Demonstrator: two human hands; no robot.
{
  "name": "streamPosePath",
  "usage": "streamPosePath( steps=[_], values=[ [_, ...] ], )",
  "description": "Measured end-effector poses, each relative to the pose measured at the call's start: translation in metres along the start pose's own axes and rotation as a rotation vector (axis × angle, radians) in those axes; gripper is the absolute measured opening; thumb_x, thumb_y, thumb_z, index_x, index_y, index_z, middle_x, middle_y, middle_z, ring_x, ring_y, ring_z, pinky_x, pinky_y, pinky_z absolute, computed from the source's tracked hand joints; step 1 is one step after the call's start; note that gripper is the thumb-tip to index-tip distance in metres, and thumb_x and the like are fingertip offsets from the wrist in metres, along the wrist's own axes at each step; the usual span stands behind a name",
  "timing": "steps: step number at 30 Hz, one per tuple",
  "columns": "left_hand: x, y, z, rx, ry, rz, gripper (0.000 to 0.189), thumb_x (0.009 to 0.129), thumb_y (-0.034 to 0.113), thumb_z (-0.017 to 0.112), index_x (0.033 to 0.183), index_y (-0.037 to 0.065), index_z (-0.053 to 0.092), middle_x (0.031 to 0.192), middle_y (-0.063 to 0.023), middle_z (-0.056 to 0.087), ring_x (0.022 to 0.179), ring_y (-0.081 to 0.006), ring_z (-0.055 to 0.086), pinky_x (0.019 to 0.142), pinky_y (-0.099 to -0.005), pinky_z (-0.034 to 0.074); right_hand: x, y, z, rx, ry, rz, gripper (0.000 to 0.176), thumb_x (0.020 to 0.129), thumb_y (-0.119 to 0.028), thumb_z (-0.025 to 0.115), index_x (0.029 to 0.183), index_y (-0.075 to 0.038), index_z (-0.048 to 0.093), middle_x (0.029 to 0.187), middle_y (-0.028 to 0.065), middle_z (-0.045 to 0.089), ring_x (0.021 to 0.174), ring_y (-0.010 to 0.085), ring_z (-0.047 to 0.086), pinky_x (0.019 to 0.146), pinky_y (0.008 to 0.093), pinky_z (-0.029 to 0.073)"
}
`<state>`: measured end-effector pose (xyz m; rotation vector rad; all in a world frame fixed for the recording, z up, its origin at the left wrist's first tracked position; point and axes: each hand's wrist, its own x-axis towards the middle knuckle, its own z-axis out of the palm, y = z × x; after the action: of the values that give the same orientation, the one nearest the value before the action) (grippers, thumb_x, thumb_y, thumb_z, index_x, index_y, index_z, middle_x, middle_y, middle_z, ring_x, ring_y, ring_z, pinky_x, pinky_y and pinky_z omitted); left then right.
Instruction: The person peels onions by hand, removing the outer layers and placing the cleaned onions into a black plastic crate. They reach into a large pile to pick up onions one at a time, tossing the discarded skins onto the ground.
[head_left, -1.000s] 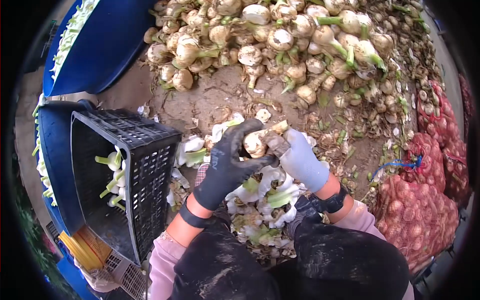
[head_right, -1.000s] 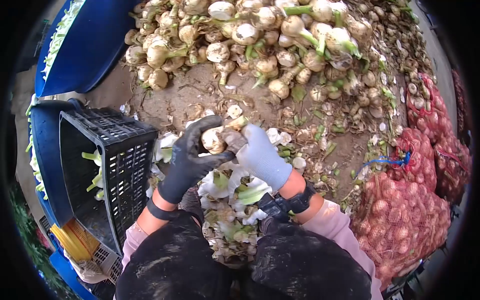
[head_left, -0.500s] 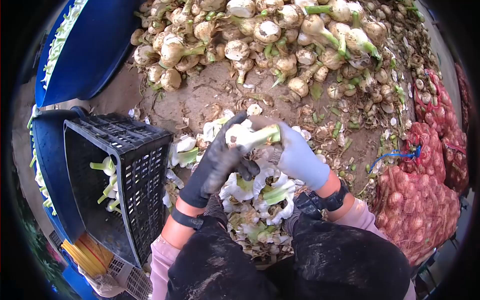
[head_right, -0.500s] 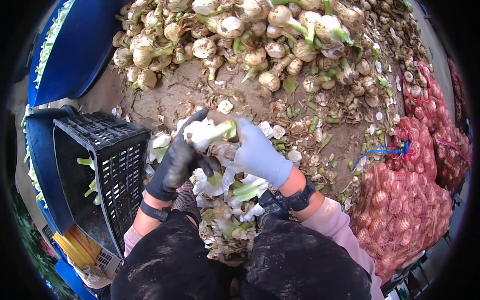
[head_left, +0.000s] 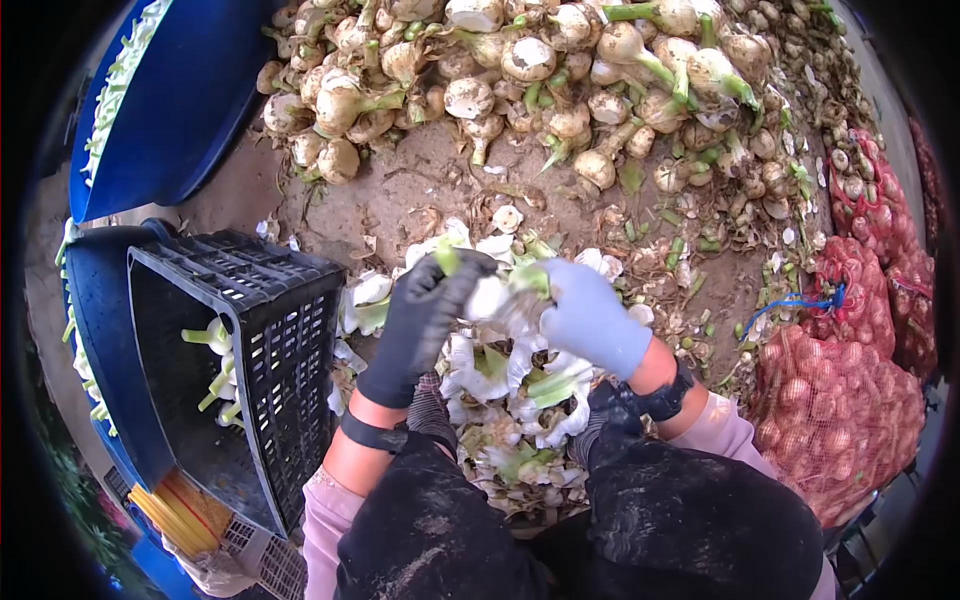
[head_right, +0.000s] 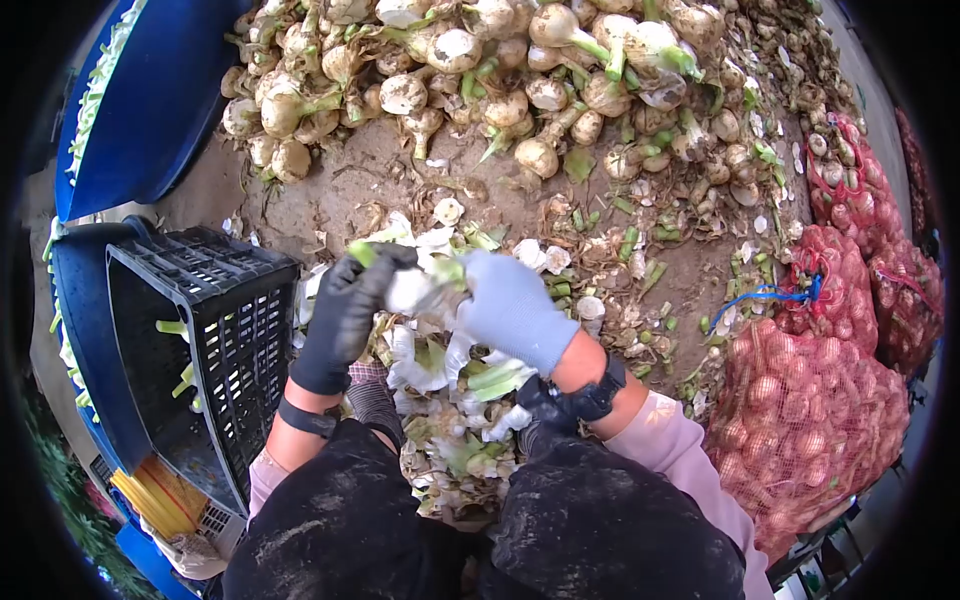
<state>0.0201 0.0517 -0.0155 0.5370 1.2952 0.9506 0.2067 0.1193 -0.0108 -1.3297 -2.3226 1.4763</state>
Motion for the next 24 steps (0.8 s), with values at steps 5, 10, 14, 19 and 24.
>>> streamPosePath(
  steps=[5,10,14,19,24],
  values=[
    [0.001,0.004,-0.008,-0.643,-0.043,0.043,0.054,0.095,0.043,0.046,0.122,-0.003,0.051,0.128,-0.0172,0.053,0.121,-0.0358,0.049,0.1,-0.0472,0.043,-0.017,-0.007,-0.002,-0.243,-0.535,-0.025,0.013,0.067,-0.012,0.06,0.078,-0.006,0.065,0.074,0.0146,0.062,0.067,0.0361,0.06,0.065,0.0423,0.051],
    [0.0,0.014,-0.024,-0.913,0.041,0.078,0.044,0.098,0.035,0.043,0.119,-0.002,0.053,0.116,-0.012,0.06,0.109,-0.0287,0.058,0.091,-0.0407,0.05,-0.028,-0.03,-0.007,-0.222,-0.987,-0.157,0.034,0.072,-0.019,0.061,0.104,-0.009,0.063,0.078,0.0158,0.064,0.076,0.0346,0.063,0.067,0.0438,0.05],
    [-0.054,0.116,0.042,-0.064,0.449,0.748,0.025,0.096,0.015,0.038,0.104,-0.001,0.056,0.089,-0.0126,0.061,0.078,-0.0205,0.063,0.077,-0.031,0.055,-0.012,-0.006,-0.04,-0.215,-0.462,-0.054,0.043,0.075,-0.017,0.066,0.117,-0.013,0.057,0.1,0.0152,0.064,0.092,0.0338,0.062,0.077,0.0425,0.05],
    [-0.116,0.139,-0.043,0.779,1.204,0.796,0.038,0.092,0.002,0.046,0.128,-0.008,0.046,0.127,-0.0193,0.051,0.11,-0.0261,0.056,0.09,-0.0321,0.049,0.05,0.041,-0.078,-0.698,0.287,0.202,0.04,0.083,-0.025,0.063,0.12,-0.015,0.055,0.091,0.0146,0.061,0.087,0.0333,0.06,0.076,0.0432,0.05],
    [-0.039,0.081,-0.011,0.384,0.255,0.406,0.04,0.083,0.0,0.059,0.123,0.001,0.054,0.121,-0.0145,0.057,0.11,-0.0232,0.056,0.097,-0.0365,0.044,0.055,0.04,-0.058,-0.378,0.275,0.225,0.043,0.084,-0.016,0.06,0.125,-0.021,0.051,0.09,0.0214,0.057,0.086,0.0357,0.059,0.075,0.0433,0.05]
  ],
)
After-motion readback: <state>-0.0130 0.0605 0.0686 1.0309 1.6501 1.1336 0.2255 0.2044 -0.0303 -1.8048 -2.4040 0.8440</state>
